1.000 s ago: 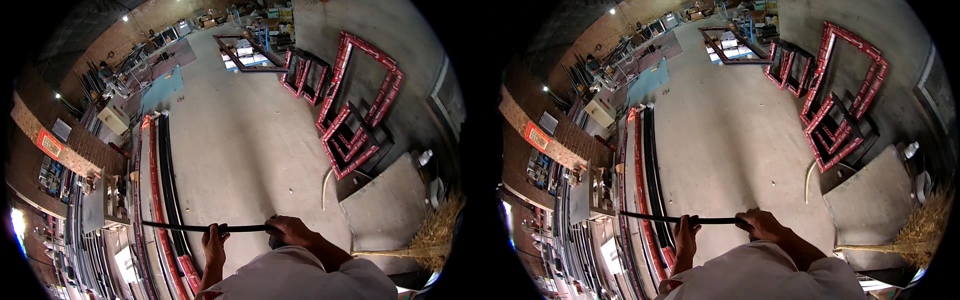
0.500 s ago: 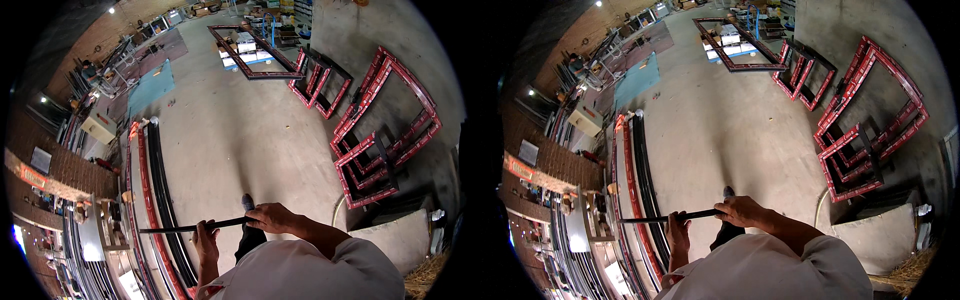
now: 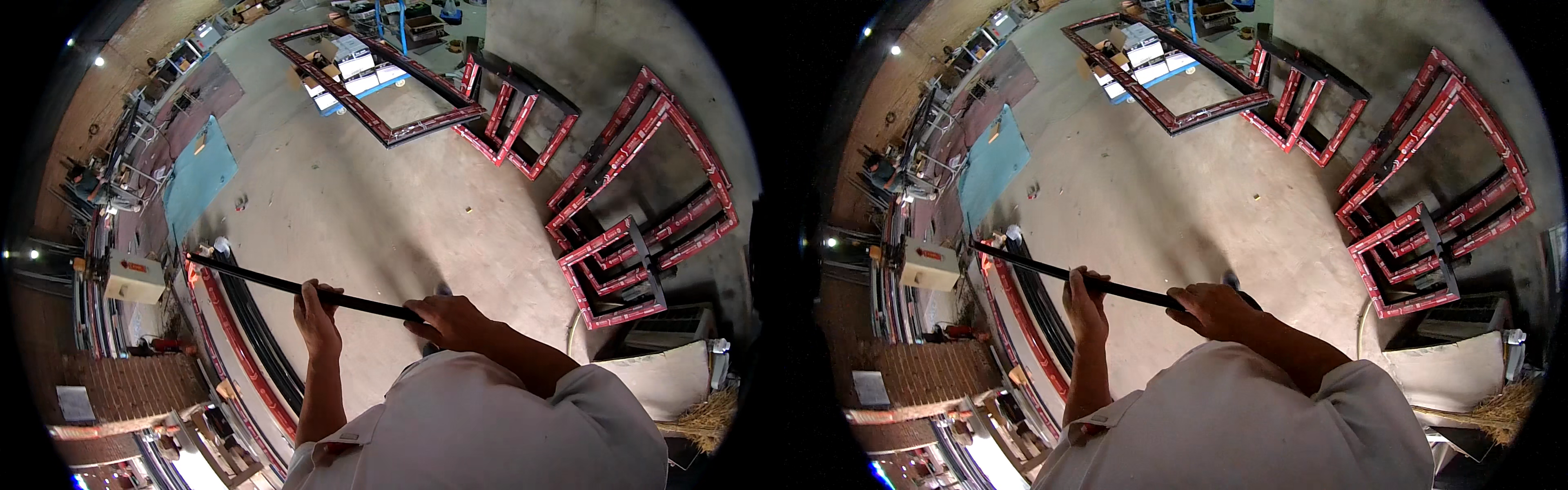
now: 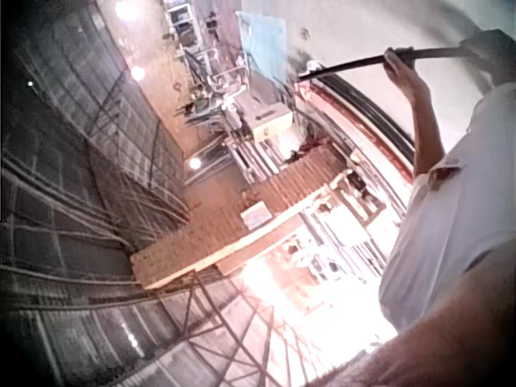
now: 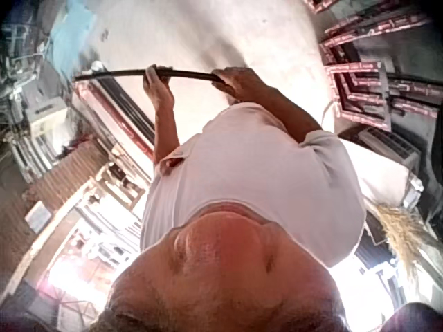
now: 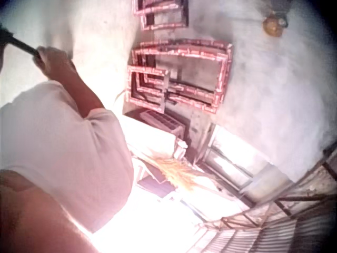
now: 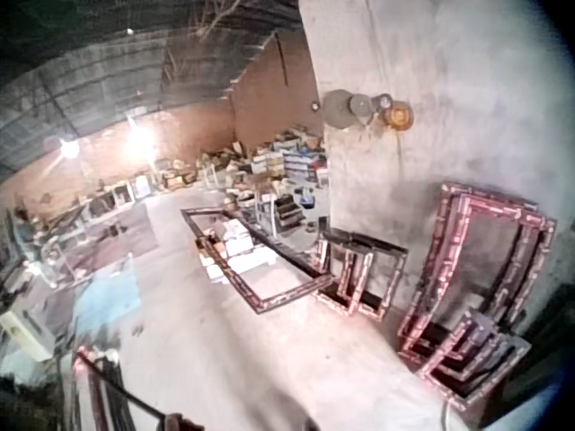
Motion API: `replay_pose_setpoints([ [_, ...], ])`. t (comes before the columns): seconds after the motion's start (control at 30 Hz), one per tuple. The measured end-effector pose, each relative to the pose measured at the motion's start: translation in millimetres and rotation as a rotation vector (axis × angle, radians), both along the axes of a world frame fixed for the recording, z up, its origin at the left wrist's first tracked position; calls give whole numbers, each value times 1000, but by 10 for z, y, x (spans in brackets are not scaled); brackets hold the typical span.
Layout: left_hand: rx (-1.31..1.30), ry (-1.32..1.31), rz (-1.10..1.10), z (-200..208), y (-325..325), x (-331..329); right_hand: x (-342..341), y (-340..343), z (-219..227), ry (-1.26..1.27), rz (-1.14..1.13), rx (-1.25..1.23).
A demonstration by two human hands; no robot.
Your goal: The person cuts a red aluminum profile with a miter saw, then fits the cut piece into a window frame on the floor. They measure the frame diagonally with a tape measure to check alignment, repeating the measurement after adjusting the frame.
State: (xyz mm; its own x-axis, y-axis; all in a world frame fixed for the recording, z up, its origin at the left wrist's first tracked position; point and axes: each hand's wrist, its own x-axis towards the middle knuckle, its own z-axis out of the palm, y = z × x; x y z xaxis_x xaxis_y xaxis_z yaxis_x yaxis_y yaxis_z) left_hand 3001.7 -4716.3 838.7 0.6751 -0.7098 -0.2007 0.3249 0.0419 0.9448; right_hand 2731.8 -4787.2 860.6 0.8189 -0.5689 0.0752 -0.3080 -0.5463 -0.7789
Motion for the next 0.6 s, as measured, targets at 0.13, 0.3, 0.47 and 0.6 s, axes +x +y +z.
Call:
replay_pose_setpoints([
  [0.13, 33, 17, 24, -176, -1198, 565, 584, -1094, -370, -18, 7, -76],
  [0.3, 101, -11, 117, -533, -2787, 1307, 1251, -2701, -661, 71, 22, 5],
  [0.47, 184, -74, 43, -407, -4431, 1835, 1692, -4149, -736, 85, 108, -29],
  [0.6, 187, -156, -194, -465, -5684, 2026, 1714, -5122, -648, 236, 5, 175],
])
